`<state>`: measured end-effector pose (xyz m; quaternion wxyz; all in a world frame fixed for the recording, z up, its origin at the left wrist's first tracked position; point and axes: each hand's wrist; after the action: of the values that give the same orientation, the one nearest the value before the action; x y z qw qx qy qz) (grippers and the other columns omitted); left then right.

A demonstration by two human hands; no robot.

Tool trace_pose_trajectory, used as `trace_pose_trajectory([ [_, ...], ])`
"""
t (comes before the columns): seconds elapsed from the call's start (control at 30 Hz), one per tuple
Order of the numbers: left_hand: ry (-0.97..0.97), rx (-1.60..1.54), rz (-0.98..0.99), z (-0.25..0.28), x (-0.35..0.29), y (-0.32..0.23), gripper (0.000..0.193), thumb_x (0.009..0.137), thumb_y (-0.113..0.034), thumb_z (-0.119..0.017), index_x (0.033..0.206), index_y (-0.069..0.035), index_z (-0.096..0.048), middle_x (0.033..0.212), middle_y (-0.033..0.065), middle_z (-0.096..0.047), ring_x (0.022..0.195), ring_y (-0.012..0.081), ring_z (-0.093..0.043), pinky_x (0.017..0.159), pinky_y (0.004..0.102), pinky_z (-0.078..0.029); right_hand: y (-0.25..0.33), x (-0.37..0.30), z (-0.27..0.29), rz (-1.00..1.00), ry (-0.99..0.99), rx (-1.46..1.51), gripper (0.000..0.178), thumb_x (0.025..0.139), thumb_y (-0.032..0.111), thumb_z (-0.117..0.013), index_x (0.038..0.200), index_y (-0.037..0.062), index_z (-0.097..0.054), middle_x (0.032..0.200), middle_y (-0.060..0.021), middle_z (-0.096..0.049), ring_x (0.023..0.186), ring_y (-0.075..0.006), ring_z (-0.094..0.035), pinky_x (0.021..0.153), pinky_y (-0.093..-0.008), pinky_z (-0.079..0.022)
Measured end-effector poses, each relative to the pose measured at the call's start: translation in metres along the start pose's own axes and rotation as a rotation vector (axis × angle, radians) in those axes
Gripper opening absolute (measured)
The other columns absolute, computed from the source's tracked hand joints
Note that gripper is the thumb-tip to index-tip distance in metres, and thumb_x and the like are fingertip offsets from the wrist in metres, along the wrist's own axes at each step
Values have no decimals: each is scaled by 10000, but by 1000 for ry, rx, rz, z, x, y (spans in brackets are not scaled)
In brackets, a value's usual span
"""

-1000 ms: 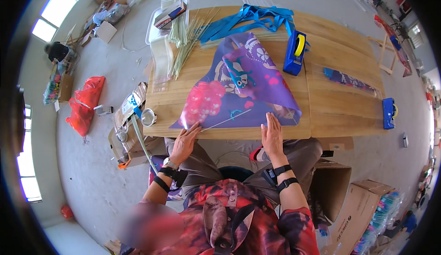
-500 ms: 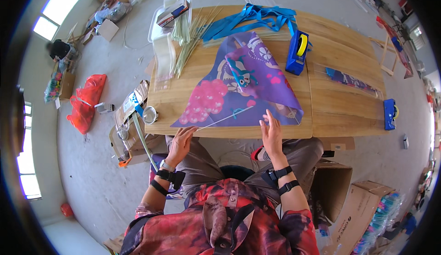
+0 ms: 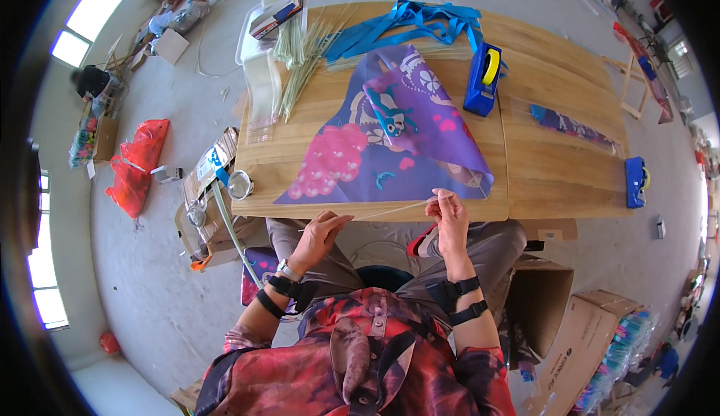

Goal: Assemble a kite by attaching spars and structural components to the kite skin.

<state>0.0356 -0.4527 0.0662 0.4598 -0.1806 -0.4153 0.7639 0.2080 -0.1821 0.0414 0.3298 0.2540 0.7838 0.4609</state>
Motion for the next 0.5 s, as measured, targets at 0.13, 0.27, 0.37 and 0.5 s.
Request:
trace_pose_trajectory([
  [0.13,-10,34,-13,-5,-4,4,366,878,61,-638,1225,-40,-696,896,148,-627,879,332,-624,799,421,-511,-4,-1,4,0,-7,155,273,1066,286,-607,1097,23,-673,852,-45,-677,776,-126,-649,730,-273,-544],
  [0.27,-14,44,16,-4,-4,3,307,905,23,-648,1201,-37,-704,907,151,-657,864,320,-650,767,399,-520,-8,-2,5,29,-88,200,221,1051,243,-634,1084,28,-672,901,-54,-689,792,-139,-671,759,-288,-569],
  [0.37,-102,-184,226,-10,-3,-4,251,919,-9,-684,1167,-20,-712,904,150,-704,802,262,-692,714,344,-525,-12,-4,4,61,-104,154,190,1041,216,-649,1074,30,-669,934,-57,-693,798,-140,-680,771,-288,-580],
  [0.5,-79,-206,297,-6,6,-10,201,919,-39,-717,1118,-9,-725,896,149,-734,752,213,-709,671,305,-518,-15,-7,0,36,-120,135,178,1036,202,-657,1073,28,-668,940,-55,-693,807,-140,-689,782,-282,-585],
])
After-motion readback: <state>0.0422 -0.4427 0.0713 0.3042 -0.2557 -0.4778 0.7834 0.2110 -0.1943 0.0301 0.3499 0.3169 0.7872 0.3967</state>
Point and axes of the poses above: each hand's wrist, its own x-axis towards the middle knuckle, its own z-axis out of the back of the hand, y = z × x
